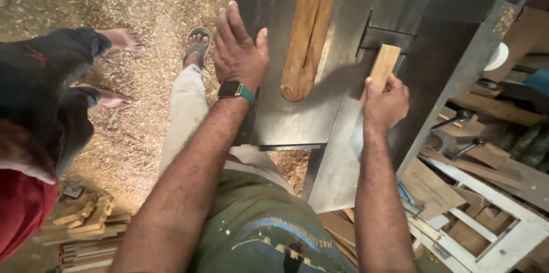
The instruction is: The person uses a jointer to plane a piece of wood, repeatedly feeding the wood through the machine and then inspecting the results. They then carry a stack of planed wood across the workshop.
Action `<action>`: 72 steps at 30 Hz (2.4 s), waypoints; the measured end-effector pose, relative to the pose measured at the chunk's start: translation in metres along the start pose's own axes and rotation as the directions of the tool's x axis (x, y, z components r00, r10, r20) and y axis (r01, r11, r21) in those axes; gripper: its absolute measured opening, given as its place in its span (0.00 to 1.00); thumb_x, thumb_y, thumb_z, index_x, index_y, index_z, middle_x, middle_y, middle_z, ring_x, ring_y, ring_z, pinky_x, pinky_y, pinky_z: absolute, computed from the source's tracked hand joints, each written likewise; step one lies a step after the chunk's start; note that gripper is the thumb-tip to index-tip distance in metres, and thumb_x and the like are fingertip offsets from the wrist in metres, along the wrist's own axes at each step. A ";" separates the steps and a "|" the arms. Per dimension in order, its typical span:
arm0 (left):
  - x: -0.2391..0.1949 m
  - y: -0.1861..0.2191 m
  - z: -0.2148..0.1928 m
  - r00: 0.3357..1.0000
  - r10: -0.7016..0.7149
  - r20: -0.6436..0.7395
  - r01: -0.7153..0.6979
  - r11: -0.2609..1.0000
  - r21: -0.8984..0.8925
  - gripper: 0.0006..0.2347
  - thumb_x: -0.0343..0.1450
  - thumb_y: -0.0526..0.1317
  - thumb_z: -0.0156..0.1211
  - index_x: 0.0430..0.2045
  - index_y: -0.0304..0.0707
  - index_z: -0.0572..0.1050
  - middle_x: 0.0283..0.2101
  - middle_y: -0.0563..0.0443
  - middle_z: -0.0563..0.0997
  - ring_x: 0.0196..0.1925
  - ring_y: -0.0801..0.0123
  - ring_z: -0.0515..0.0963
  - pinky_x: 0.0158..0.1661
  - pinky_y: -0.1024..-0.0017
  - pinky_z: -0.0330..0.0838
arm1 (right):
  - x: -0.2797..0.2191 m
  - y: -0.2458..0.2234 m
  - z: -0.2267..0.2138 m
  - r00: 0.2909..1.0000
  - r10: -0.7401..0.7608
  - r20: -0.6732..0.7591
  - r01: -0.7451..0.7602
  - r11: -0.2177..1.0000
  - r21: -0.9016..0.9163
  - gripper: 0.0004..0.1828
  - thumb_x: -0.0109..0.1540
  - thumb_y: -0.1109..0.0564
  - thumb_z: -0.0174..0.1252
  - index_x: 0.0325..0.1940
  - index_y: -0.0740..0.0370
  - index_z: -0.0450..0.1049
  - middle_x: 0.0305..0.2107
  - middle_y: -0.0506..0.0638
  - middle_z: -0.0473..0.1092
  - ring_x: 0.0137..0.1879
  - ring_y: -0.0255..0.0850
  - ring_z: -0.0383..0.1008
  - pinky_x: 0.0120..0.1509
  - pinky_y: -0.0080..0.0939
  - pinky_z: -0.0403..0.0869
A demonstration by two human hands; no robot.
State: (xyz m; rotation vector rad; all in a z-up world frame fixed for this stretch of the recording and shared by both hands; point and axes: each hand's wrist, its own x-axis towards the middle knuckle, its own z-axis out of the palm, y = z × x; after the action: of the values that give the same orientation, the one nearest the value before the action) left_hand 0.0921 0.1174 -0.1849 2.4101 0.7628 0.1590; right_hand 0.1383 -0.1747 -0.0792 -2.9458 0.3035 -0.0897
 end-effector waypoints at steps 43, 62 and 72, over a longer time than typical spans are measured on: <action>0.000 -0.002 0.005 0.998 0.011 -0.060 -0.013 0.999 -0.035 0.40 0.70 0.51 0.71 0.70 0.38 0.49 0.65 0.35 0.64 0.63 0.45 0.72 0.59 0.59 0.75 | 0.070 0.002 0.021 0.978 -0.207 0.004 0.205 0.963 -0.175 0.20 0.55 0.51 0.76 0.44 0.65 0.80 0.38 0.57 0.77 0.44 0.52 0.79 0.51 0.51 0.76; -0.004 -0.002 0.013 0.997 -0.005 -0.081 0.001 0.998 -0.055 0.40 0.71 0.52 0.69 0.72 0.39 0.48 0.67 0.34 0.62 0.67 0.42 0.68 0.66 0.51 0.67 | 0.130 -0.021 0.026 0.967 -0.255 0.018 0.255 0.955 -0.149 0.18 0.53 0.53 0.76 0.40 0.67 0.81 0.32 0.55 0.80 0.39 0.45 0.83 0.48 0.46 0.79; -0.004 -0.001 0.011 0.999 -0.031 -0.022 0.029 0.995 -0.094 0.40 0.72 0.52 0.69 0.72 0.40 0.47 0.68 0.33 0.61 0.68 0.42 0.68 0.61 0.54 0.72 | 0.161 -0.008 0.035 0.967 -0.253 0.040 0.256 0.958 -0.127 0.18 0.53 0.54 0.75 0.43 0.66 0.80 0.34 0.55 0.80 0.39 0.44 0.85 0.49 0.42 0.79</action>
State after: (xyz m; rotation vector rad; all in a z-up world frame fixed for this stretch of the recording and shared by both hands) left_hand 0.0921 0.1101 -0.1941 2.3113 0.7844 0.2069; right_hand 0.3002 -0.1947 -0.1051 -3.0986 -0.0785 -0.0721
